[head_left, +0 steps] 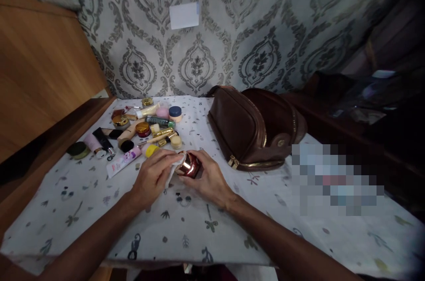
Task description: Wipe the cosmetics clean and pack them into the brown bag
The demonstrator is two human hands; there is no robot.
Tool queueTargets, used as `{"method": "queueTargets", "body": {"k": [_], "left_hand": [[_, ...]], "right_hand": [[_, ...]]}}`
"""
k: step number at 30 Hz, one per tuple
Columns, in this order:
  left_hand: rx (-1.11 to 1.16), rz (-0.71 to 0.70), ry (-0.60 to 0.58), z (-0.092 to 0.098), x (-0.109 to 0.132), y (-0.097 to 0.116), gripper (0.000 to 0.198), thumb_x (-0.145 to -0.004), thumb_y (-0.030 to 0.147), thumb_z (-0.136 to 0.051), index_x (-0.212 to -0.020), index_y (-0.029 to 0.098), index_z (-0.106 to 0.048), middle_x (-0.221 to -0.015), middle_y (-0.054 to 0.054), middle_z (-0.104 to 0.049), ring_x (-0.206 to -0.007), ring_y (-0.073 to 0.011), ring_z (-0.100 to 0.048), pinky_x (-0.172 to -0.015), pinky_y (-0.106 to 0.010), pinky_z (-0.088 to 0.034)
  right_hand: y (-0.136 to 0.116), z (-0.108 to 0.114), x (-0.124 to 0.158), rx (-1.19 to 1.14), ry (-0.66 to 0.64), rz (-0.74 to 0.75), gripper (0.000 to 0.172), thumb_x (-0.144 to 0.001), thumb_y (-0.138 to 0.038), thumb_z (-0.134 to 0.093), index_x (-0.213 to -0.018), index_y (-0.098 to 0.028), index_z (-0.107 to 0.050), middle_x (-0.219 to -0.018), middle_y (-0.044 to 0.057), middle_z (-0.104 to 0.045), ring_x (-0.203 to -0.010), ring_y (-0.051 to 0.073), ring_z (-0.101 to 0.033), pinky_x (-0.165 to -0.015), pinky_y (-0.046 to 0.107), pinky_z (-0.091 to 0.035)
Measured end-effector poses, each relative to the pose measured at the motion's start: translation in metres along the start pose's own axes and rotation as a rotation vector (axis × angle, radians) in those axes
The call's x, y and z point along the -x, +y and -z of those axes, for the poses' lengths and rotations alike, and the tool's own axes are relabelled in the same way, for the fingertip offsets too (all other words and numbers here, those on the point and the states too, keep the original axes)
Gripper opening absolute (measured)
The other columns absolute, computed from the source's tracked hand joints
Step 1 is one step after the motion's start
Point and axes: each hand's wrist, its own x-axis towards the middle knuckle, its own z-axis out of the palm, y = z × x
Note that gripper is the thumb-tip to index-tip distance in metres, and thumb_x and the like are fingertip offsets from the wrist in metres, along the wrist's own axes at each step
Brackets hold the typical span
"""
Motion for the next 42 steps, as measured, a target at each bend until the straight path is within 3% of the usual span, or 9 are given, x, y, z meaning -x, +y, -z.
{"method": "queueTargets", "body": {"k": [4, 10, 15, 21, 28, 31, 35, 38, 42], "left_hand": [[-0.035, -0.135, 0.005, -0.001, 0.001, 0.004, 0.039, -0.094, 0.004, -0.045, -0.124, 0.021, -0.062, -0.11, -0.009, -0.066, -0.099, -0.019, -0.062, -0.083, -0.034, -0.053], [-0.097, -0.27, 0.047, 0.001, 0.0, 0.001, 0.034, -0.093, 0.002, -0.045, -0.117, 0.018, -0.063, -0.11, -0.011, -0.064, -0.102, -0.022, -0.059, -0.084, -0.038, -0.054], [-0.047, -0.2, 0.123, 0.004, -0.001, 0.0, 0.033, -0.09, -0.002, -0.048, -0.109, 0.019, -0.065, -0.111, -0.01, -0.063, -0.103, -0.0198, -0.06, -0.085, -0.035, -0.053], [0.025, 0.027, 0.168, 0.007, -0.001, -0.001, 0.027, -0.091, 0.001, -0.047, -0.094, 0.021, -0.065, -0.108, -0.006, -0.066, -0.099, -0.0162, -0.065, -0.083, -0.03, -0.053], [0.148, 0.215, 0.146, 0.008, -0.005, -0.006, 0.023, -0.09, 0.005, -0.047, -0.085, 0.02, -0.063, -0.1, -0.005, -0.071, -0.095, -0.0179, -0.067, -0.083, -0.032, -0.053], [0.166, 0.208, 0.132, 0.007, -0.005, -0.005, 0.023, -0.091, 0.006, -0.046, -0.088, 0.02, -0.064, -0.101, -0.006, -0.071, -0.096, -0.0179, -0.067, -0.085, -0.033, -0.053], [0.136, 0.098, 0.073, 0.006, -0.002, -0.001, 0.026, -0.093, 0.005, -0.044, -0.092, 0.02, -0.065, -0.103, -0.007, -0.069, -0.096, -0.0165, -0.067, -0.083, -0.031, -0.053], [0.122, 0.016, 0.04, 0.007, -0.001, 0.005, 0.028, -0.094, 0.004, -0.042, -0.097, 0.02, -0.065, -0.106, -0.008, -0.069, -0.096, -0.0161, -0.066, -0.081, -0.03, -0.053], [0.122, -0.059, -0.003, 0.007, -0.003, 0.01, 0.028, -0.095, 0.005, -0.042, -0.099, 0.021, -0.065, -0.107, -0.009, -0.069, -0.097, -0.0181, -0.065, -0.08, -0.032, -0.053]], "right_hand": [[0.0, 0.001, -0.005, -0.228, 0.051, -0.147, 0.053, -0.063, -0.035, -0.085, -0.108, -0.02, -0.062, -0.104, 0.005, -0.064, -0.096, 0.022, -0.061, -0.088, 0.036, -0.05], [-0.007, 0.003, -0.007, -0.604, -0.067, -0.376, 0.046, -0.059, -0.041, -0.088, -0.091, -0.018, -0.066, -0.075, -0.002, -0.063, -0.07, 0.014, -0.057, -0.068, 0.027, -0.048], [-0.013, 0.004, -0.005, -0.87, -0.111, -0.388, 0.041, -0.064, -0.041, -0.086, -0.092, -0.017, -0.069, -0.083, 0.0, -0.068, -0.074, 0.013, -0.061, -0.072, 0.026, -0.047], [-0.017, 0.008, -0.005, -1.011, -0.223, -0.387, 0.044, -0.065, -0.04, -0.086, -0.101, -0.019, -0.071, -0.098, 0.006, -0.073, -0.09, 0.019, -0.068, -0.085, 0.032, -0.052], [-0.021, 0.011, -0.006, -0.921, -0.345, -0.346, 0.049, -0.063, -0.041, -0.088, -0.104, -0.018, -0.073, -0.103, 0.006, -0.073, -0.093, 0.019, -0.067, -0.084, 0.033, -0.054], [-0.021, 0.011, -0.005, -0.883, -0.362, -0.383, 0.048, -0.061, -0.034, -0.089, -0.103, -0.018, -0.072, -0.099, 0.004, -0.073, -0.088, 0.017, -0.067, -0.084, 0.032, -0.053], [-0.013, 0.006, -0.003, -0.835, -0.328, -0.455, 0.06, -0.057, -0.027, -0.091, -0.111, -0.02, -0.067, -0.096, 0.002, -0.072, -0.088, 0.018, -0.068, -0.089, 0.036, -0.051], [-0.007, 0.003, -0.002, -0.673, -0.271, -0.357, 0.062, -0.057, -0.03, -0.089, -0.113, -0.019, -0.066, -0.101, 0.003, -0.069, -0.093, 0.019, -0.065, -0.091, 0.037, -0.05], [-0.006, 0.003, -0.001, -0.183, -0.194, -0.108, 0.062, -0.059, -0.027, -0.087, -0.117, -0.021, -0.066, -0.095, 0.002, -0.06, -0.089, 0.02, -0.06, -0.081, 0.033, -0.05]]}}
